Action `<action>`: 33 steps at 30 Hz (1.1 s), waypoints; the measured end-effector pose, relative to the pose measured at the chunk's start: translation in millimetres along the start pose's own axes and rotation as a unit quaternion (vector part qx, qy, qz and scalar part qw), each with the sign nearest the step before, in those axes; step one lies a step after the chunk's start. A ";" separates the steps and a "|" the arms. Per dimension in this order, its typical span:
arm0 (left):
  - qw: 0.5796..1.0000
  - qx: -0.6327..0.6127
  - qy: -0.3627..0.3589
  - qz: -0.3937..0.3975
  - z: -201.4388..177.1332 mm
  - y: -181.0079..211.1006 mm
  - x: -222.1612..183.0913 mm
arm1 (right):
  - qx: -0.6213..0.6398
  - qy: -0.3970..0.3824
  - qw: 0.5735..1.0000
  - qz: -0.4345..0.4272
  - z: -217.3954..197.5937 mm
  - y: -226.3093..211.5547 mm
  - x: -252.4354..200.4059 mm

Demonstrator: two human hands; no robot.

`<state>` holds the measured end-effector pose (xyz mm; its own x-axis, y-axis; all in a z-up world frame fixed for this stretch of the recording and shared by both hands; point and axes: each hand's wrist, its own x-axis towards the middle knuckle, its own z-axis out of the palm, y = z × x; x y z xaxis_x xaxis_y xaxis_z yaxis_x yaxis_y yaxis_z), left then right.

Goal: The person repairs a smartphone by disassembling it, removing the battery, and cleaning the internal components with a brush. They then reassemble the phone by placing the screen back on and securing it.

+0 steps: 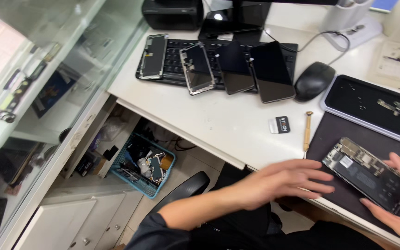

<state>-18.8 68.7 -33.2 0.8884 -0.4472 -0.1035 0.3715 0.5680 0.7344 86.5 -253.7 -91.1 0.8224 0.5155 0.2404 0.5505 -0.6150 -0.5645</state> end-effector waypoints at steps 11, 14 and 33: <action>0.445 0.688 0.569 0.069 -127.9 184.1 -52.1 | -0.121 -0.031 0.992 -0.031 -16.5 15.7 2.9; 0.514 0.649 0.560 -0.035 -136.7 165.2 -44.5 | -0.178 -0.020 0.981 -0.070 -22.7 0.6 1.1; 0.816 0.176 0.461 0.302 -36.6 43.9 -35.4 | 0.204 0.104 0.973 0.019 -52.4 -101.5 1.4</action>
<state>-24.0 134.7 -21.8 0.7666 0.6420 0.0067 -0.1649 0.1868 0.9685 39.3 -221.8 7.9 0.8760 0.3382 0.3438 0.4509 -0.3217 -0.8326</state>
